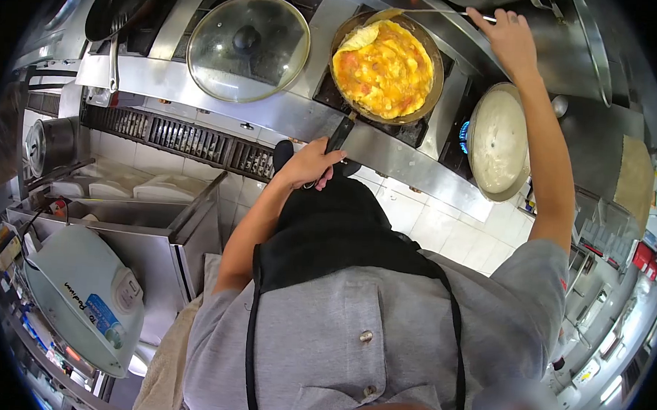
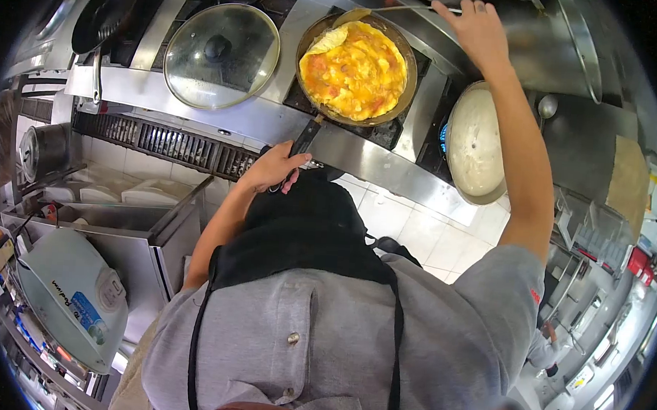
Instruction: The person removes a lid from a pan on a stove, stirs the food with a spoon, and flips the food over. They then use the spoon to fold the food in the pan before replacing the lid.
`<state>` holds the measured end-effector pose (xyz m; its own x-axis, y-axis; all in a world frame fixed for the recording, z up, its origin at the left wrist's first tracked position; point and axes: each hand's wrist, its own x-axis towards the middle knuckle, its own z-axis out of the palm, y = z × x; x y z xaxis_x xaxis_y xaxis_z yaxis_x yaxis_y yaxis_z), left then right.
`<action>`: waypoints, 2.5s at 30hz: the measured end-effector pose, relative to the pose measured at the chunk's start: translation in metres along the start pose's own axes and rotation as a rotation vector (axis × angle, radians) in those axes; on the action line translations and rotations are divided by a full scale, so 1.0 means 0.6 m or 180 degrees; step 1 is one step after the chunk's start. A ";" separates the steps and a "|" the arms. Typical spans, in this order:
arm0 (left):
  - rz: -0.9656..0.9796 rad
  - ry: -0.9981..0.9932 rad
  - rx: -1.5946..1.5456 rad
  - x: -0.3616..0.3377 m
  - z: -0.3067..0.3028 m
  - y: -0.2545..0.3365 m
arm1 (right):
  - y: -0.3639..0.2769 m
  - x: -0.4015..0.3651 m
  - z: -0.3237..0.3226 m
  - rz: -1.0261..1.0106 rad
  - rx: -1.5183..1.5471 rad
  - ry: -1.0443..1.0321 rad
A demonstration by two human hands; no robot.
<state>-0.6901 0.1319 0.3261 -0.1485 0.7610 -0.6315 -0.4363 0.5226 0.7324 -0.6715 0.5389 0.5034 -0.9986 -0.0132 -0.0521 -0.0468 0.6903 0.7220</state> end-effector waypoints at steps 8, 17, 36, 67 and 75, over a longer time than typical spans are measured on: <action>0.0013 -0.0026 -0.0020 -0.002 0.002 0.007 | -0.026 0.025 0.032 -0.0361 0.0353 0.0160; 0.0117 -0.0045 -0.0063 -0.001 0.003 0.004 | -0.025 0.102 -0.044 -0.1436 0.0405 0.0895; -0.0035 -0.0059 -0.0171 0.002 0.009 0.003 | -0.031 0.056 -0.071 -0.0565 0.0214 0.1480; 0.0137 0.0266 0.0486 0.006 0.018 0.004 | -0.162 -0.226 -0.109 0.1675 0.0304 0.0572; 0.0195 0.0154 0.0350 0.039 0.015 -0.008 | -0.444 -0.352 -0.098 0.3681 0.1832 -0.0603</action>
<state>-0.6837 0.1503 0.3099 -0.2158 0.7748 -0.5942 -0.3255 0.5167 0.7919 -0.4495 0.3153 0.3629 -0.4313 0.8619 0.2667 0.8965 0.4427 0.0194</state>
